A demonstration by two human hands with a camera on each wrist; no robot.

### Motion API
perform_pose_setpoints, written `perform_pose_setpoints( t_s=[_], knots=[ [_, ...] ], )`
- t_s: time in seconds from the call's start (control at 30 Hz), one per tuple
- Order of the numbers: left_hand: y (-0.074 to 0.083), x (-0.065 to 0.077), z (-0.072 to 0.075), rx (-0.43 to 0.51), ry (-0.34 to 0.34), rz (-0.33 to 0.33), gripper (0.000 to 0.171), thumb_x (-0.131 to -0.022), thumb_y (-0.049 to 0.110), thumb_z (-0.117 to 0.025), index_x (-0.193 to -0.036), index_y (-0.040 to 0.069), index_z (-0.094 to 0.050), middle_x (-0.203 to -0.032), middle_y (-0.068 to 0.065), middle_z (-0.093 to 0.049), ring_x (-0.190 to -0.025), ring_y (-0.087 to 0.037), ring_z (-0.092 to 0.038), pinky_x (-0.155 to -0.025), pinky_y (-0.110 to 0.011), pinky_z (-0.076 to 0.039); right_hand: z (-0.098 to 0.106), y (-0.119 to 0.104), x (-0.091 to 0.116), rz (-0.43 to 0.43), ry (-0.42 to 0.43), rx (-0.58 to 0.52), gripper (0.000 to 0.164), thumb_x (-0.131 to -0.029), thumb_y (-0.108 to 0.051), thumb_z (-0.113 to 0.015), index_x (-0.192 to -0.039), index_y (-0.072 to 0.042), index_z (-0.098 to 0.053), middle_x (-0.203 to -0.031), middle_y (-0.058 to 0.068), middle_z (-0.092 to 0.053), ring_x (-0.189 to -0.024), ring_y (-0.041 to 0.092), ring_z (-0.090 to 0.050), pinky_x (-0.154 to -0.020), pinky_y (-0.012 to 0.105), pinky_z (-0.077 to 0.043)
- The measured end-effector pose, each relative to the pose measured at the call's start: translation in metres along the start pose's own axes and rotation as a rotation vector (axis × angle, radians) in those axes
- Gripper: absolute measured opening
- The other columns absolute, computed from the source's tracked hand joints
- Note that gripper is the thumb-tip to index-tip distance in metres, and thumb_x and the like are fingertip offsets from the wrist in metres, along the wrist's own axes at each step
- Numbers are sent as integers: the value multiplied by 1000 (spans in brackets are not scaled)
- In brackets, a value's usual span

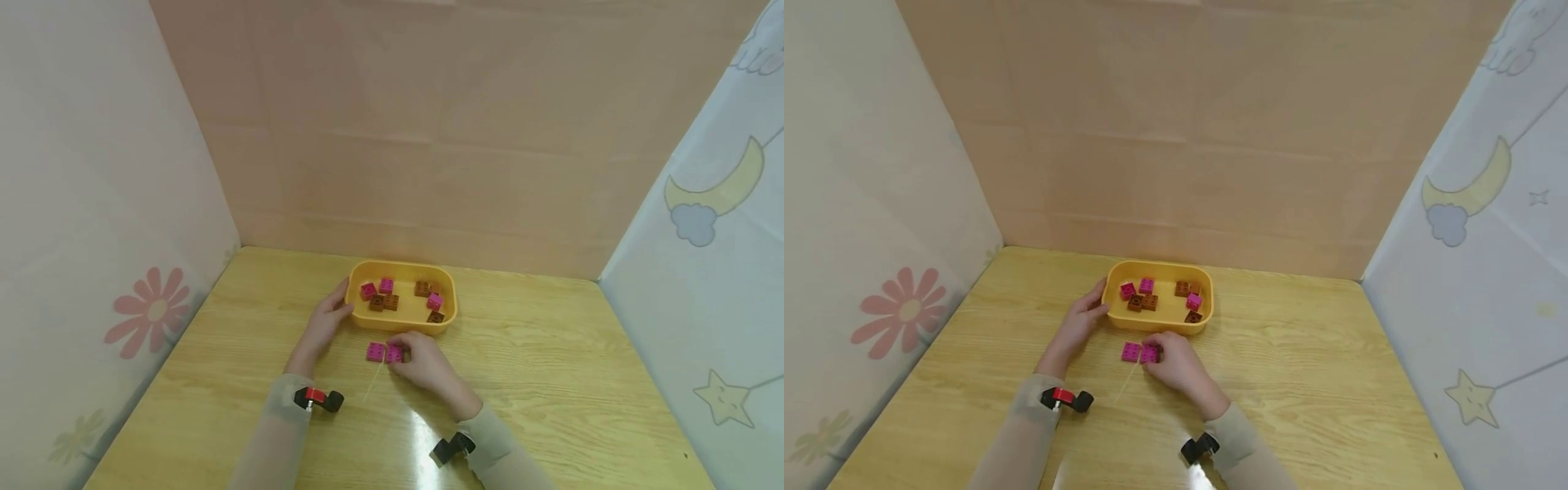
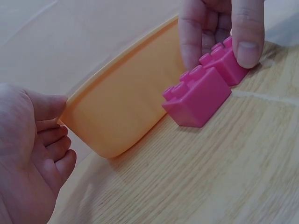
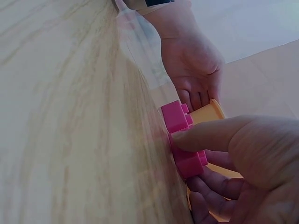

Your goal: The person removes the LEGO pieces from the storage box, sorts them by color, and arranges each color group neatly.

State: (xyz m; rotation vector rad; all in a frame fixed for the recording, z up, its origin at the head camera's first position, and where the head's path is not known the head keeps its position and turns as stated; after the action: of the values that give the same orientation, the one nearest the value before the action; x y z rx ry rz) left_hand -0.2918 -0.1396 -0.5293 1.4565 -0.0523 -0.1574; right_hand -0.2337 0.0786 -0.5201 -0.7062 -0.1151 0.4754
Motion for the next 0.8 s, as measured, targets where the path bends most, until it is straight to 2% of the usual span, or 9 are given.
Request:
perform_pose_setpoints(
  t_s=[0.23,0.53,0.7,0.8],
  knots=[
    [1,-1,1,13,-8,9,63,-111,9,-52,-169,9,-29,-177,-6,-21,-164,-26,-14,-133,-46,-12,-1,-1,-2,6,-7,-8,43,-84,-12,-87,-125,-8,-76,-111,1,-72,-96,15,-63,-84,35,-56],
    [-1,0,4,29,-6,-21,62,-110,8,-53,-168,6,-30,-177,-8,-22,-164,-27,-16,-133,-46,-12,3,-5,-2,21,-22,-43,49,-84,-12,-87,-130,-5,-74,-122,8,-73,-110,24,-66,-98,48,-56],
    [-5,-3,1,36,-10,-18,62,-110,8,-54,-168,6,-30,-177,-8,-23,-163,-27,-16,-133,-46,-12,15,-8,5,18,-68,-33,55,-87,-14,-87,-138,-5,-69,-134,12,-70,-124,32,-65,-109,55,-51],
    [-6,-5,0,23,-5,-12,62,-111,9,-53,-168,7,-31,-177,-7,-23,-164,-27,-16,-133,-47,-12,26,-13,9,38,-126,-41,56,-90,-19,-85,-141,-5,-68,-137,12,-70,-124,35,-66,-107,55,-53]
  ],
)
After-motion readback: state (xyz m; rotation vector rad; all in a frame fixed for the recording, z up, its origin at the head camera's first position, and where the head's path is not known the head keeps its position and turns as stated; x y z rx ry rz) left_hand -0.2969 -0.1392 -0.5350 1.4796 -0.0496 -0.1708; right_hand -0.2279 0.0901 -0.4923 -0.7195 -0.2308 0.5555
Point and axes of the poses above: each hand's wrist, its own x-axis away from the middle knuckle, its own z-axis out of the back of the hand, y = z × x, the point moved 7 cm from there along -x, towards the middle knuckle
